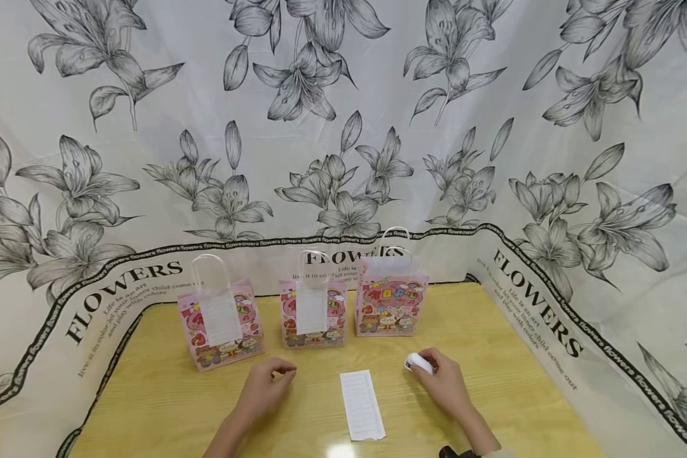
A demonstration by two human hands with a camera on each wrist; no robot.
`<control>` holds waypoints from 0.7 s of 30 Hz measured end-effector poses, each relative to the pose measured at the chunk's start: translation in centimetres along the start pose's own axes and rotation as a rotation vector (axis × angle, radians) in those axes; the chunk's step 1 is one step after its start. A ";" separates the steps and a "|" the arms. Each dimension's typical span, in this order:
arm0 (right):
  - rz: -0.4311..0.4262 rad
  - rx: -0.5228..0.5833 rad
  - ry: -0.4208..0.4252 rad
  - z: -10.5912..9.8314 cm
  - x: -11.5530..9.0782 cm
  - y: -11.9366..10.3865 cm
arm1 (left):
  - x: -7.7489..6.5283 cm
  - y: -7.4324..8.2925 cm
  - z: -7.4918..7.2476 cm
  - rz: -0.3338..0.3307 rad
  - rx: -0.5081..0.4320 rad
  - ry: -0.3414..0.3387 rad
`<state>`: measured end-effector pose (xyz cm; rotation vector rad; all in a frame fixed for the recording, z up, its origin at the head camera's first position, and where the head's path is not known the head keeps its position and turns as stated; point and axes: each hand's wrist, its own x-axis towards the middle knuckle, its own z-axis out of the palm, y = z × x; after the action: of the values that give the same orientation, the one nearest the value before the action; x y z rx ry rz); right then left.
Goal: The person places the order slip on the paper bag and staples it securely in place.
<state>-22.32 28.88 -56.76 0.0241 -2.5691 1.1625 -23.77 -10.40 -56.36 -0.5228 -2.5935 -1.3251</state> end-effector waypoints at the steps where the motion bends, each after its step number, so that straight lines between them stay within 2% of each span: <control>1: -0.005 -0.003 0.000 0.0 0.0 0.2 | -0.1 -0.1 0.1 -0.006 -0.009 -0.006; 5: -0.010 -0.001 -0.001 0.3 -0.5 0.9 | -0.8 -0.5 0.9 -0.021 -0.034 -0.034; 11: 0.059 -0.024 0.009 0.1 -2.3 1.9 | -1.3 -0.2 3.2 -0.009 -0.084 -0.125; 15: 0.077 -0.012 -0.020 0.3 -2.4 2.3 | -0.7 0.2 4.4 -0.013 -0.092 -0.157; 21: 0.041 0.017 -0.019 0.5 -1.6 1.9 | 0.8 1.1 5.6 -0.003 -0.014 -0.171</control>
<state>-21.17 29.57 -58.90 -0.0130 -2.5881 1.2044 -24.12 -5.09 -58.56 -0.6627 -2.7226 -1.3565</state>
